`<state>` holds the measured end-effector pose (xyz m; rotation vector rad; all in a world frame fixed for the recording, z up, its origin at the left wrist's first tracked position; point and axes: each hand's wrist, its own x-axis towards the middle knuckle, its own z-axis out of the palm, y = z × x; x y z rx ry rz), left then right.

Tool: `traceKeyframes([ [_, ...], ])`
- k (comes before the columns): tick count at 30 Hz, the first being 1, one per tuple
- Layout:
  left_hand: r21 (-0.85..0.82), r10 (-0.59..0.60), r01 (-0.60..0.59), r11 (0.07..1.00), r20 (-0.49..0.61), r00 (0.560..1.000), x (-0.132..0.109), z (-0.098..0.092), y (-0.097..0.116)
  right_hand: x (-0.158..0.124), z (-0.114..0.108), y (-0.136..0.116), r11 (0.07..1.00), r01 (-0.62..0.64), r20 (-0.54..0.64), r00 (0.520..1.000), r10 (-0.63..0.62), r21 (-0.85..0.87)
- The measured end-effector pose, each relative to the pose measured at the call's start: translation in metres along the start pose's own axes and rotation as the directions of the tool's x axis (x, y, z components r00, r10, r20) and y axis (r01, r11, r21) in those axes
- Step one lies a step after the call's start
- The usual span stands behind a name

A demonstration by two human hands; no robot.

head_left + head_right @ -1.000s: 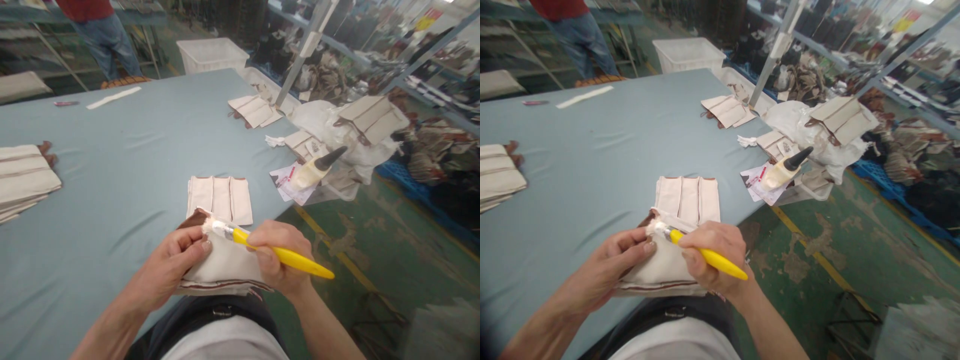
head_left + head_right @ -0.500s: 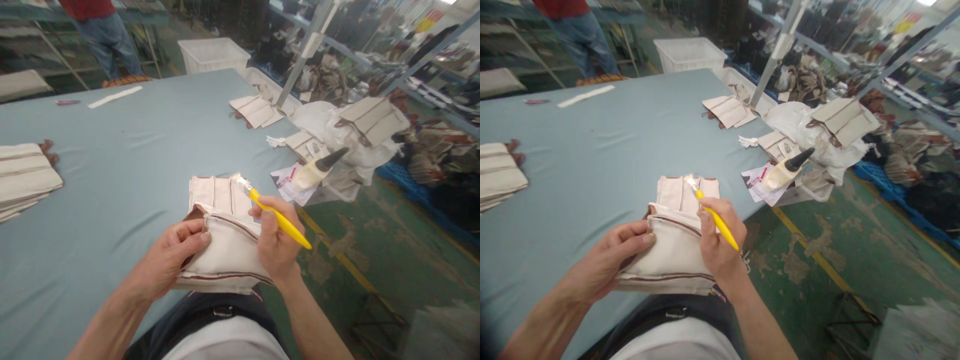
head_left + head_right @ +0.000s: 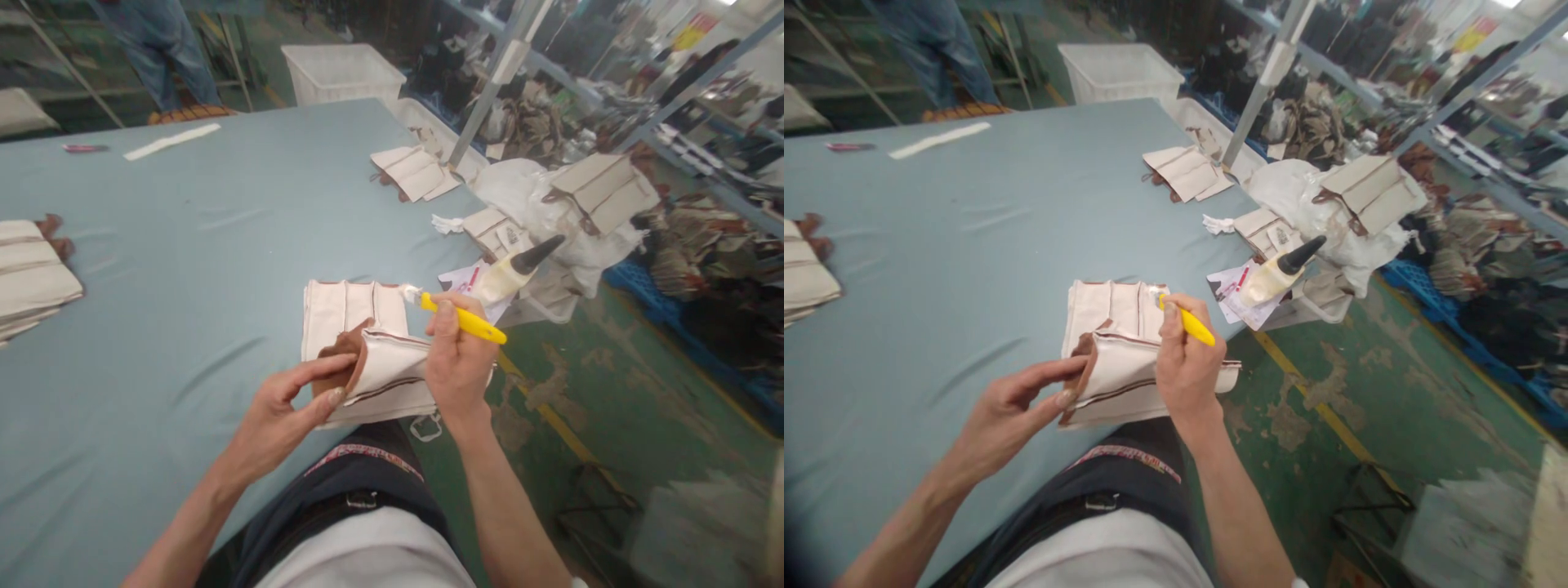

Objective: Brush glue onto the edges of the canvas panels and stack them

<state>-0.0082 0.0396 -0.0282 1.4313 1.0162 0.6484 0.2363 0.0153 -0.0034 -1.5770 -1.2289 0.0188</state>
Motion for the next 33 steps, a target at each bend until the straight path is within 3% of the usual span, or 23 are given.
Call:
traceKeyframes([
  [3,0.029,0.088,-0.085,0.996,-0.123,0.989,-0.003,0.004,-0.009,0.002,0.003,0.000,0.998,-0.052,-0.017,0.998,0.052,0.020],
  [10,0.166,0.173,-0.176,0.970,0.030,0.984,-0.001,0.024,-0.009,0.006,0.011,0.007,0.976,-0.182,-0.037,0.982,0.187,0.120],
  [14,0.144,0.221,-0.233,0.962,0.092,0.971,-0.004,0.021,0.001,0.007,0.015,0.013,0.961,-0.208,-0.044,0.975,0.219,0.184],
  [18,0.136,0.280,-0.307,0.942,0.186,0.942,-0.010,0.014,0.019,0.006,-0.001,0.005,0.911,-0.209,-0.169,0.944,0.283,0.356],
  [19,0.135,0.288,-0.318,0.939,0.202,0.936,-0.012,0.013,0.023,0.006,-0.008,0.000,0.879,-0.212,-0.163,0.938,0.305,0.427],
  [21,0.145,0.292,-0.325,0.934,0.209,0.933,-0.014,0.013,0.029,0.003,-0.021,-0.009,0.792,-0.258,-0.030,0.944,0.328,0.553],
  [23,0.183,0.302,-0.338,0.923,0.196,0.933,-0.016,0.012,0.032,-0.002,-0.032,-0.016,0.725,-0.325,0.140,0.942,0.305,0.607],
  [25,0.232,0.308,-0.351,0.907,0.204,0.929,-0.018,0.012,0.031,-0.009,-0.039,-0.022,0.725,-0.338,0.220,0.941,0.256,0.600],
  [29,0.293,0.262,-0.328,0.898,0.240,0.935,-0.025,0.011,0.024,-0.023,-0.049,-0.032,0.853,-0.176,0.226,0.972,0.070,0.492],
  [33,0.284,0.228,-0.291,0.914,0.235,0.945,-0.030,0.011,0.021,-0.029,-0.049,-0.049,0.922,-0.042,0.328,0.940,-0.094,0.385],
])
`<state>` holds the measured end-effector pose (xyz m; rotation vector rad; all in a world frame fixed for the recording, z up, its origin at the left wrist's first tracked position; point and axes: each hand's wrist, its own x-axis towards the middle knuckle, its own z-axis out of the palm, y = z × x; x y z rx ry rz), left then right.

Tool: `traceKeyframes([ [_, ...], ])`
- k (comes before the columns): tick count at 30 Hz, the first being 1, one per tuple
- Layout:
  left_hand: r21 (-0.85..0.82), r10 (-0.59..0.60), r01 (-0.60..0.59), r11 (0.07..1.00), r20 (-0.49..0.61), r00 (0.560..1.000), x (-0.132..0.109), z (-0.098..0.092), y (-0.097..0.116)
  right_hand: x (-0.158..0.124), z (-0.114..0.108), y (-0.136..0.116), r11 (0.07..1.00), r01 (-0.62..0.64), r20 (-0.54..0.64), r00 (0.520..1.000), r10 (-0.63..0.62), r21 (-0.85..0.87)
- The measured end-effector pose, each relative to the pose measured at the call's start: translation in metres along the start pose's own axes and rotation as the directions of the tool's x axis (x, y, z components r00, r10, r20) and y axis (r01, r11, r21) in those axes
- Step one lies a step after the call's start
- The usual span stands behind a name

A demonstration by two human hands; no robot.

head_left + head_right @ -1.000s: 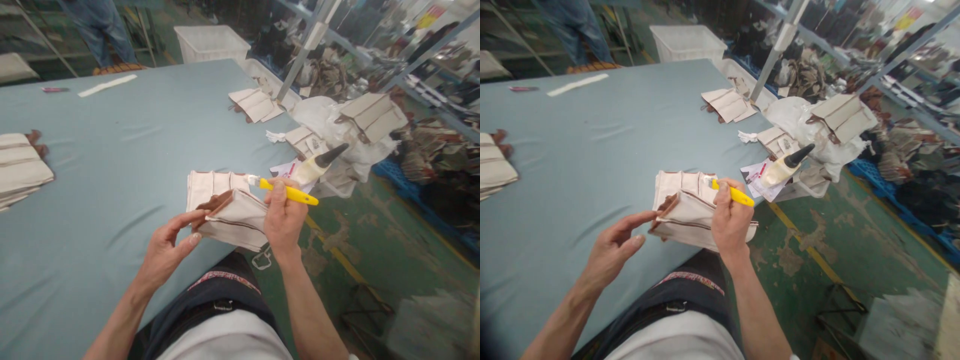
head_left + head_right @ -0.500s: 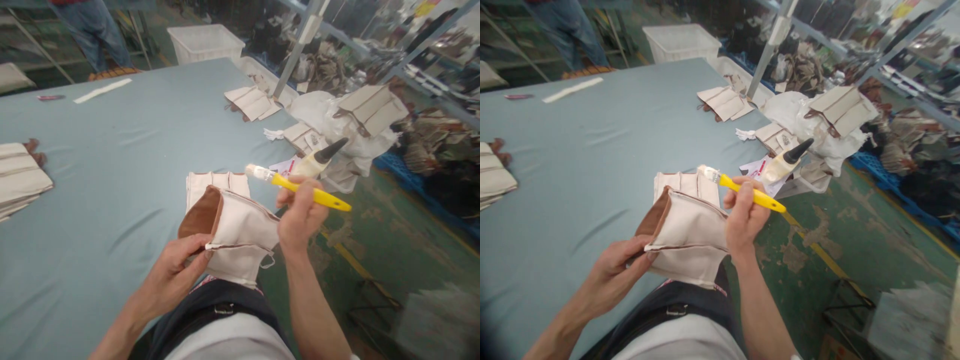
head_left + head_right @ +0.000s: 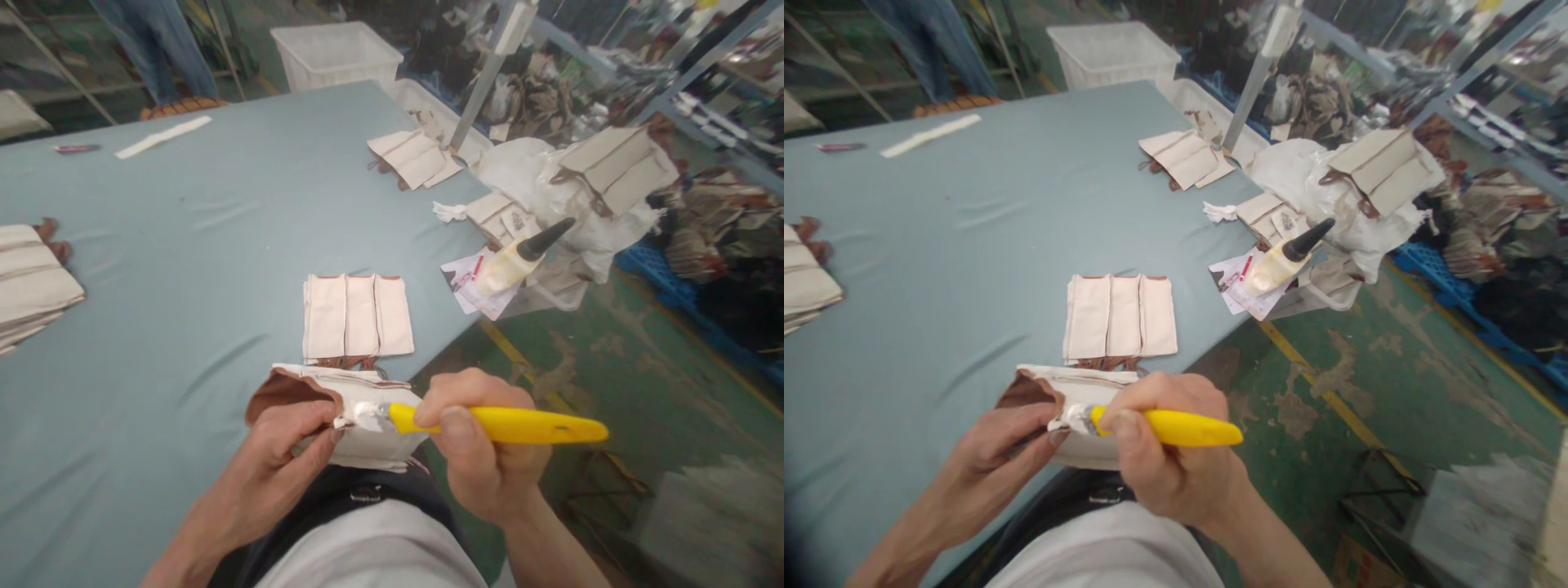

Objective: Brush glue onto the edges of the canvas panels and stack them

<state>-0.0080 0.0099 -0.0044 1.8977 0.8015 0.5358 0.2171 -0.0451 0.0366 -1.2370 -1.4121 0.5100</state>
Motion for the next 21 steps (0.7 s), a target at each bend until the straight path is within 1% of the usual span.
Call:
traceKeyframes([
  [3,-0.004,0.054,-0.054,0.999,0.002,0.999,0.000,0.000,0.000,0.003,0.011,-0.009,0.996,0.082,0.033,0.996,-0.081,-0.025],
  [5,0.002,0.096,-0.096,0.995,-0.014,0.995,0.000,-0.001,0.000,0.002,0.013,-0.010,0.996,0.087,0.012,0.996,-0.087,-0.007],
  [7,0.017,0.106,-0.105,0.994,-0.044,0.993,0.000,-0.002,0.000,-0.001,0.012,-0.006,1.000,0.013,-0.068,0.998,-0.011,0.019],
  [9,0.027,0.105,-0.103,0.994,-0.073,0.992,0.000,-0.003,0.000,-0.006,0.009,-0.001,0.995,-0.090,-0.152,0.984,0.097,0.053],
  [10,0.026,0.108,-0.106,0.994,-0.081,0.991,0.000,-0.004,0.000,-0.009,0.009,0.001,0.990,-0.123,-0.166,0.977,0.133,0.071],
  [14,-0.006,0.154,-0.156,0.988,-0.094,0.984,0.001,-0.005,0.000,-0.017,0.018,0.003,0.971,-0.169,-0.083,0.979,0.184,0.167],
  [15,-0.003,0.164,-0.166,0.986,-0.101,0.981,0.001,-0.005,0.000,-0.017,0.021,0.002,0.964,-0.183,-0.082,0.976,0.202,0.195],
  [17,0.020,0.165,-0.164,0.986,-0.119,0.979,0.001,-0.005,-0.001,-0.015,0.025,0.002,0.947,-0.197,-0.136,0.962,0.237,0.253],
  [19,0.039,0.146,-0.142,0.989,-0.130,0.981,0.000,-0.005,-0.002,-0.012,0.026,0.002,0.930,-0.213,-0.203,0.938,0.281,0.301],
  [21,0.028,0.134,-0.132,0.991,-0.131,0.982,0.000,-0.004,-0.002,-0.009,0.025,0.003,0.908,-0.251,-0.195,0.924,0.328,0.336],
])
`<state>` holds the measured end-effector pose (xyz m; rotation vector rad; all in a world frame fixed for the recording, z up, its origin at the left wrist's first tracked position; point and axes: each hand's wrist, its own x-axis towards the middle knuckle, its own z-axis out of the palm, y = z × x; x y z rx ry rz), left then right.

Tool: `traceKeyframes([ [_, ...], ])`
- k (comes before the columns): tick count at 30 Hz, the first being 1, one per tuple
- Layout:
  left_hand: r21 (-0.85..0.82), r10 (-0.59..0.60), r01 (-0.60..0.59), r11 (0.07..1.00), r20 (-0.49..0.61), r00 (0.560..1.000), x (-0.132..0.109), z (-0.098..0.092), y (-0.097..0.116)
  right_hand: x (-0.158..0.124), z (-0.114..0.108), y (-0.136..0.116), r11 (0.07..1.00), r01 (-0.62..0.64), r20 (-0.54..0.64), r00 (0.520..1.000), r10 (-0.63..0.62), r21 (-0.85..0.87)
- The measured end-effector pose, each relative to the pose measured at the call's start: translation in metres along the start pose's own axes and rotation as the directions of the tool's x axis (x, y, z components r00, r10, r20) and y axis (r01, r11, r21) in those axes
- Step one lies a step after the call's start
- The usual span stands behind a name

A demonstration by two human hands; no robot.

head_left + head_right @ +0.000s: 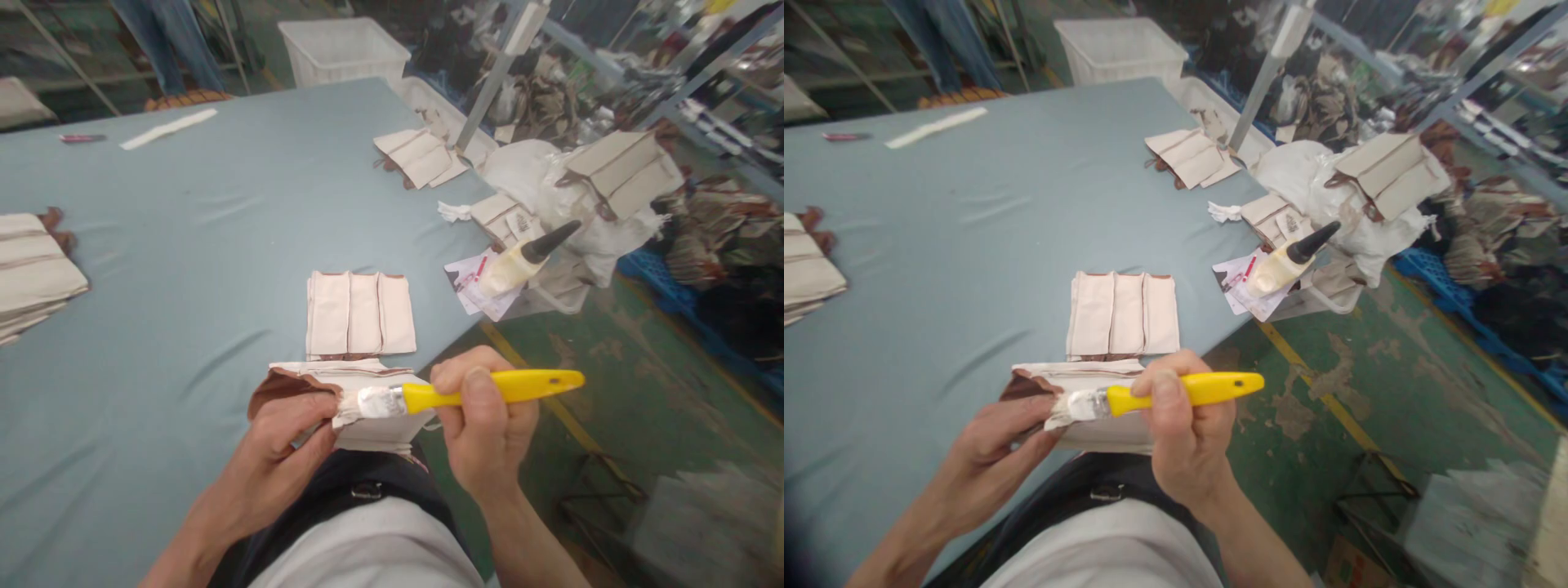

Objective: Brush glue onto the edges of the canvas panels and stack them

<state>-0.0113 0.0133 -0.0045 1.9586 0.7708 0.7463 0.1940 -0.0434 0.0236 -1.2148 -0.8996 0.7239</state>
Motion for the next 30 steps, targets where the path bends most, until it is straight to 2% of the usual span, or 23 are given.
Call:
traceKeyframes([
  [3,-0.054,-0.011,0.011,0.998,-0.007,1.000,0.002,0.001,0.002,0.004,-0.001,0.001,0.995,-0.089,0.044,0.995,0.086,0.054],
  [8,-0.137,-0.115,0.116,0.984,0.015,0.993,0.006,0.003,0.006,0.009,0.001,0.010,0.971,-0.164,-0.104,0.977,0.184,0.173],
  [12,-0.190,-0.124,0.125,0.974,0.016,0.992,0.005,0.005,0.002,0.008,0.007,0.020,0.943,-0.262,0.018,0.964,0.264,0.205],
  [14,-0.200,-0.125,0.126,0.972,0.016,0.992,0.004,0.006,0.000,0.009,0.007,0.022,0.929,-0.286,0.009,0.956,0.293,0.236],
  [18,-0.184,-0.152,0.151,0.971,0.009,0.988,0.006,0.007,0.002,0.013,0.003,0.022,0.931,-0.245,-0.138,0.947,0.290,0.271],
  [23,-0.153,-0.140,0.138,0.979,-0.006,0.990,0.009,0.007,0.005,0.003,0.002,0.019,0.953,-0.224,-0.049,0.970,0.238,0.203],
  [26,-0.132,-0.139,0.139,0.982,0.004,0.990,0.008,0.009,0.002,0.002,0.002,0.018,0.970,-0.176,-0.098,0.976,0.194,0.170],
  [30,-0.162,-0.176,0.179,0.970,0.036,0.984,0.009,0.011,0.002,0.008,0.002,0.024,0.966,-0.223,-0.085,0.968,0.235,0.131],
])
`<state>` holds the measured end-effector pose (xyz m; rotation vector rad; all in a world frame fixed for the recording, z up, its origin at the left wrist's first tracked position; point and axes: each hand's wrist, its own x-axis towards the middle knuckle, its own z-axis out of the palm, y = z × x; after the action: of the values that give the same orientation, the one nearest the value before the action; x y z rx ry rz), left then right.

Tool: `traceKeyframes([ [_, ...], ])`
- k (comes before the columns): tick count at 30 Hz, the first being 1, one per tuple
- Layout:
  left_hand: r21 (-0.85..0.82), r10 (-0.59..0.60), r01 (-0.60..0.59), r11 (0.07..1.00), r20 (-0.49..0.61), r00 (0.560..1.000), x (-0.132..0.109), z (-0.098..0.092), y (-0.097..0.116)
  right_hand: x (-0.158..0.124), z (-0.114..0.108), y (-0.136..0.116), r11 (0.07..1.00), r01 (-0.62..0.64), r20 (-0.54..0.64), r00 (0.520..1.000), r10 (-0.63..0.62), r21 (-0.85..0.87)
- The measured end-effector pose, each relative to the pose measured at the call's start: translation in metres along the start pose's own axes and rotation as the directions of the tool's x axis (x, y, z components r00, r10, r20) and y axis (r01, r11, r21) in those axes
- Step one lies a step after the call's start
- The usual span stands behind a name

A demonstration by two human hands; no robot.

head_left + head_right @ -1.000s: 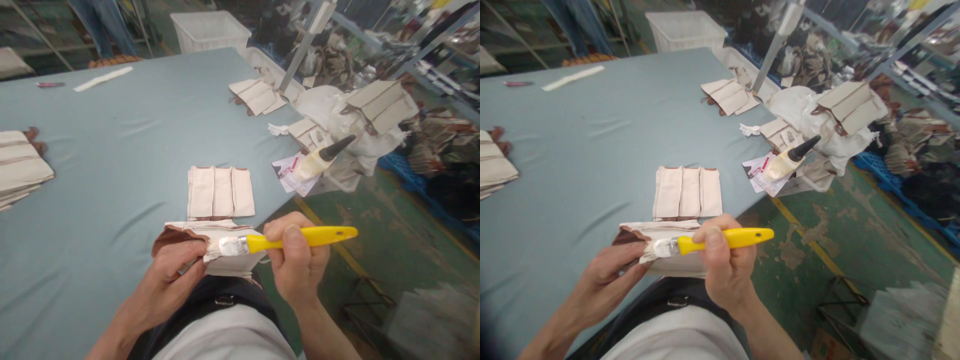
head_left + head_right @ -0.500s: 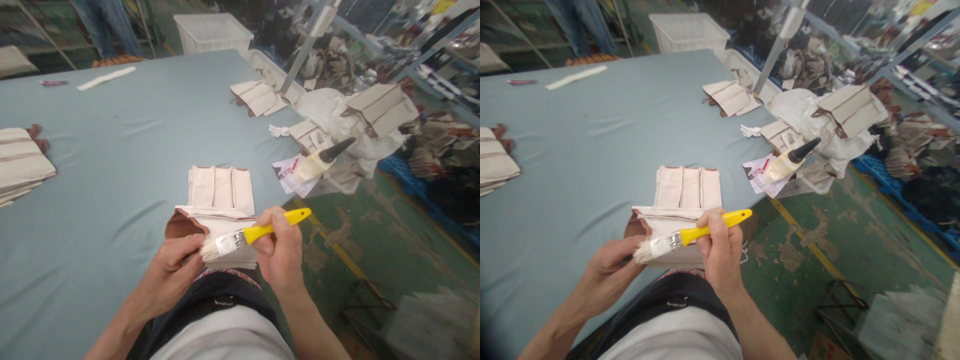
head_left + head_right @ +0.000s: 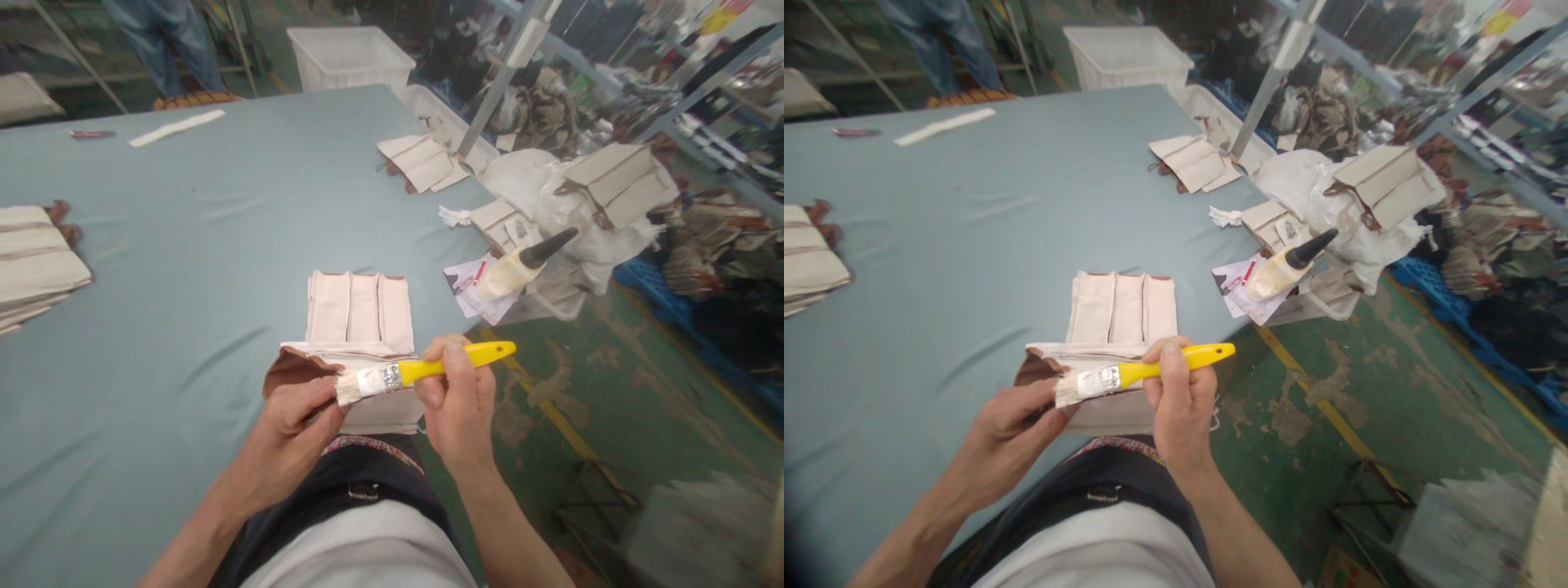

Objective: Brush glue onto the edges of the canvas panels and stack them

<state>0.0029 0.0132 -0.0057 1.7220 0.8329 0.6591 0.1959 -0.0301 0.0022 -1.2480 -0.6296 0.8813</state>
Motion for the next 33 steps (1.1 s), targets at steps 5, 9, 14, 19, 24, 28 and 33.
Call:
traceKeyframes([
  [5,-0.024,-0.012,0.012,1.000,-0.018,1.000,0.007,0.001,0.010,0.009,0.008,0.001,0.998,-0.029,0.018,0.999,0.028,0.049],
  [9,-0.109,-0.110,0.108,0.988,-0.014,0.994,0.014,-0.004,0.010,0.015,0.006,-0.011,0.996,0.082,-0.046,0.996,-0.081,0.028],
  [14,-0.363,-0.321,0.336,0.869,0.102,0.942,0.016,-0.016,-0.005,0.007,-0.009,-0.023,0.941,0.338,0.022,0.941,-0.338,-0.017],
  [19,-0.468,-0.449,0.515,0.718,0.253,0.857,0.018,-0.016,0.002,0.008,-0.016,-0.010,0.755,0.626,0.261,0.775,-0.576,-0.194],
  [24,-0.476,-0.470,0.538,0.696,0.265,0.842,0.020,-0.012,0.012,0.017,-0.015,-0.002,0.587,0.781,0.377,0.619,-0.688,-0.212],
  [28,-0.532,-0.506,0.545,0.649,0.234,0.830,0.018,-0.013,0.005,0.011,-0.024,-0.005,0.583,0.773,0.329,0.635,-0.699,-0.252],
  [33,-0.542,-0.520,0.562,0.625,0.248,0.817,0.018,-0.015,0.004,0.008,-0.026,-0.010,0.553,0.818,0.407,0.564,-0.718,-0.156],
])
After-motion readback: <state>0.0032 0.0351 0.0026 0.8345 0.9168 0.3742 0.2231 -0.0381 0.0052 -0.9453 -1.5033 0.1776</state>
